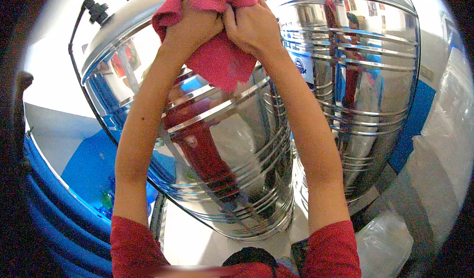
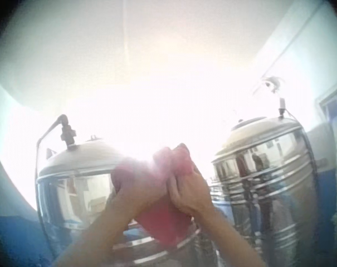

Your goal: The person wipes a large stainless steel water tank with a pink cloth, moving around the tank to clean different sections. They then switch to a mop and clean the tiled floor around the tank and other equipment.

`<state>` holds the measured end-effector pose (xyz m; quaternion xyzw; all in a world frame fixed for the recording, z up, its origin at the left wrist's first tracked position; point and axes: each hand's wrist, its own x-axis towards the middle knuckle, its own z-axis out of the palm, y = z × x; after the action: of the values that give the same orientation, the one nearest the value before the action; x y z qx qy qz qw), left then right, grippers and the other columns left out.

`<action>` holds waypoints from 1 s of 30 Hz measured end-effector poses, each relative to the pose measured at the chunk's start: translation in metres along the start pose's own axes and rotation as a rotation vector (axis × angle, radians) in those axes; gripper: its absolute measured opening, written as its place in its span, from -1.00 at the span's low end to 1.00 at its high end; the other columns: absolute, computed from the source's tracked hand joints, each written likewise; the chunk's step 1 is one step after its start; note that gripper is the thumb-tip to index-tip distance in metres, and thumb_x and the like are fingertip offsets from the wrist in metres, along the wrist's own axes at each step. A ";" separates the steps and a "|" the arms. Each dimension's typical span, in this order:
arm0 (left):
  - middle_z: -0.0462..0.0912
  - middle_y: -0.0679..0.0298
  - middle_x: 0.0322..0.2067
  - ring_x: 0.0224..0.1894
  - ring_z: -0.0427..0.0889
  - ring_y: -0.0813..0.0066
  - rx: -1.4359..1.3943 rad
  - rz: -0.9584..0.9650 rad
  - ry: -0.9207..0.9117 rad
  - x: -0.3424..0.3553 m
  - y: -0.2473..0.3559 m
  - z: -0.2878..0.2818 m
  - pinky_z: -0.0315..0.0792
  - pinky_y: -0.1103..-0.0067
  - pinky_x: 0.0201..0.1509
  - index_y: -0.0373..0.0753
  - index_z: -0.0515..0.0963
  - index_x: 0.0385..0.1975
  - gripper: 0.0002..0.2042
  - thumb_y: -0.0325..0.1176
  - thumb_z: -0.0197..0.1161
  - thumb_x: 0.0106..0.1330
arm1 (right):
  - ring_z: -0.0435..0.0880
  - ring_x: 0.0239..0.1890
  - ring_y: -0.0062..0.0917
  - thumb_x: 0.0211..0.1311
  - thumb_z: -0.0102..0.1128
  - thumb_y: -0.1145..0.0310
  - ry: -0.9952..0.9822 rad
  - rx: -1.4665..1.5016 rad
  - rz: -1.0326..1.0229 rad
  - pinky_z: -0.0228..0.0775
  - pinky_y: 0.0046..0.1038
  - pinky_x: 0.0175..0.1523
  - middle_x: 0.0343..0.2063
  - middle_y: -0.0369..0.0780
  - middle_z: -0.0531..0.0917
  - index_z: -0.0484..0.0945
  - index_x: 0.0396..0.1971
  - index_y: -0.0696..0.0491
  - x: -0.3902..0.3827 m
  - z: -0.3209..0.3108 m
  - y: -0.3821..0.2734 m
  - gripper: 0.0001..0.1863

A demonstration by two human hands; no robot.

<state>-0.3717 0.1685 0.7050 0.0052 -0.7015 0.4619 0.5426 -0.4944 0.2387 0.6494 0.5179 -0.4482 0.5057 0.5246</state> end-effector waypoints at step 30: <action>0.50 -0.12 0.01 0.14 0.45 0.01 -0.299 -0.177 -0.428 0.036 0.044 0.045 0.27 0.15 0.23 -0.37 0.50 -0.01 -0.47 -0.01 0.01 0.24 | 0.53 -0.10 0.09 0.26 -0.07 0.09 -0.065 0.060 0.148 0.35 -0.15 -0.02 -0.20 0.17 0.58 0.51 -0.22 0.22 -0.012 0.041 0.119 -0.56</action>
<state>-0.4432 0.1816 0.7049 0.0836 -0.8575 0.2922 0.4152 -0.6114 0.1919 0.6510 0.5151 -0.4868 0.5392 0.4549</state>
